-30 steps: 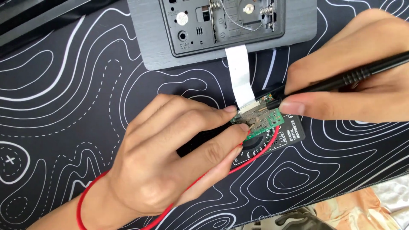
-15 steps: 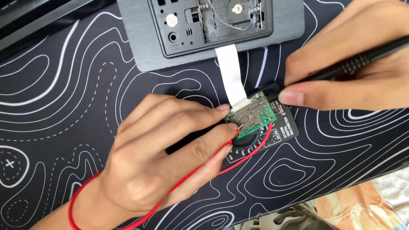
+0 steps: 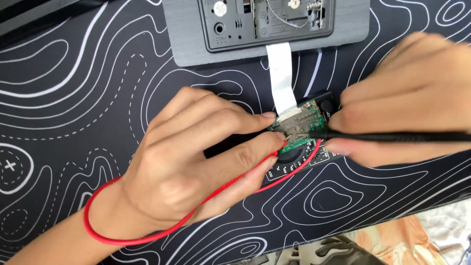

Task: Testing a small circuit board using a multimeter with red and black probes at a workstation.

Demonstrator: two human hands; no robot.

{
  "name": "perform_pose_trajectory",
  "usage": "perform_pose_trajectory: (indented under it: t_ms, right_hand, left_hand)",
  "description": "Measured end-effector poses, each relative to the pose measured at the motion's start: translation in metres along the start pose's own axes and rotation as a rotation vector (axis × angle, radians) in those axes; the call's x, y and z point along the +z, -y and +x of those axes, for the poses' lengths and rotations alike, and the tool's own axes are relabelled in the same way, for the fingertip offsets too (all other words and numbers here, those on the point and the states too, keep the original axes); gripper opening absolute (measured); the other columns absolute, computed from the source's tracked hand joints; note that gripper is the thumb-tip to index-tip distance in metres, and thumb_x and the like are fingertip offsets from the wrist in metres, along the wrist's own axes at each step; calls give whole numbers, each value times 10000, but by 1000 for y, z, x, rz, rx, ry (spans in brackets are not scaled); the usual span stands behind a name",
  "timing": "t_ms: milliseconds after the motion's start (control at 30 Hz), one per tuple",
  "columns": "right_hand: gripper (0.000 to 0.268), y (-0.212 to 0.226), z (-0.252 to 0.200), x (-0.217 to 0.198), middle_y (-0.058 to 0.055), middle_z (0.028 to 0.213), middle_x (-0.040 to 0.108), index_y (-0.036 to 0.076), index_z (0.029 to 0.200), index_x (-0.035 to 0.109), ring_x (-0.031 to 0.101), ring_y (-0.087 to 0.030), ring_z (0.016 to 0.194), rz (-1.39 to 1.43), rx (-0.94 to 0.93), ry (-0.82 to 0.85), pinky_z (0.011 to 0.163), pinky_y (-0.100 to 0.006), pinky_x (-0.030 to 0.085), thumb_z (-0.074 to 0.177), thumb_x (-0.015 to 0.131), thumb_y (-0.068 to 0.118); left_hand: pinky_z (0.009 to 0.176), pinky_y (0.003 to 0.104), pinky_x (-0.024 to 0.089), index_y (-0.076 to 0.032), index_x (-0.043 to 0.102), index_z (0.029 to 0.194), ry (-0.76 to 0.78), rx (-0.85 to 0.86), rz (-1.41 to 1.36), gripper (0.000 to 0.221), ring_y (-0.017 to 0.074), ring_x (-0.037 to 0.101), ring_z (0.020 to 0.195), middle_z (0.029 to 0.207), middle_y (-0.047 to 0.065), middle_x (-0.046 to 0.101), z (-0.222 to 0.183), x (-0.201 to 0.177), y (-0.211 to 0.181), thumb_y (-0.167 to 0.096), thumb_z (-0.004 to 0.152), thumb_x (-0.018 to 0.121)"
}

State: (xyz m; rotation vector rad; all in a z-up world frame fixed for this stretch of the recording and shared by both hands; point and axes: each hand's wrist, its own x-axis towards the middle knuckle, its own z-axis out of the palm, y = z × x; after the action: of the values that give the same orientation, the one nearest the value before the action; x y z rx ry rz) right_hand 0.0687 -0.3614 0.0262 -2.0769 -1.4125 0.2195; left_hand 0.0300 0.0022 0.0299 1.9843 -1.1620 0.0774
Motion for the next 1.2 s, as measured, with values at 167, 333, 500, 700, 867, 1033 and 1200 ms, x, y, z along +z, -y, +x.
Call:
perform_pose_trajectory:
  t_ms: [167,333,500,700,867,1033,1200]
  right_hand:
    - [310,10,38,23,-55,641,517,67,870,754,406,-275,391,-49,-41,-31,370,-370,342,1070,744,304]
    - [325,9,36,22,-47,640,510,106,846,736,406,-295,396,-37,-6,15,359,-388,346,1083,695,325]
    - [284,11,42,26,-58,640,507,69,874,750,424,-270,396,-9,-43,-1,367,-378,353,1065,726,278]
    - [314,12,40,27,-51,630,448,83,863,723,451,-257,411,-78,-83,4,387,-385,348,1083,693,304]
    - [339,21,38,29,-51,664,502,48,898,733,536,-221,463,-129,-73,-4,394,-356,443,1113,764,308]
    - [341,21,35,31,-19,649,499,95,851,719,528,-200,458,-165,-89,2,380,-356,380,1118,732,307]
    - [342,25,37,26,-30,652,464,94,856,687,521,-210,462,-173,-98,43,402,-361,403,1141,671,283]
  left_hand:
    - [907,454,535,64,834,1191,9,23,-5,165,347,776,968,1182,218,800,3,-2,0,-60,1158,730]
    - [958,461,512,37,834,1198,74,-11,-45,142,336,817,1010,1264,221,823,3,-9,2,-71,1138,764]
    - [950,476,497,61,822,1200,66,-3,-59,164,348,783,1006,1243,214,820,1,-10,3,-65,1155,728]
    - [966,471,503,56,812,1235,82,-8,-89,198,355,789,1034,1259,200,848,0,-13,6,-80,1174,682]
    - [976,479,515,65,814,1254,97,-17,-108,219,360,809,1059,1287,215,848,1,-13,6,-97,1161,698]
    - [988,481,535,68,810,1266,101,-18,-121,229,368,810,1069,1299,231,847,-1,-13,7,-101,1159,698]
    - [989,481,531,86,790,1267,114,-12,-147,253,382,809,1069,1278,239,851,2,-16,8,-101,1168,652]
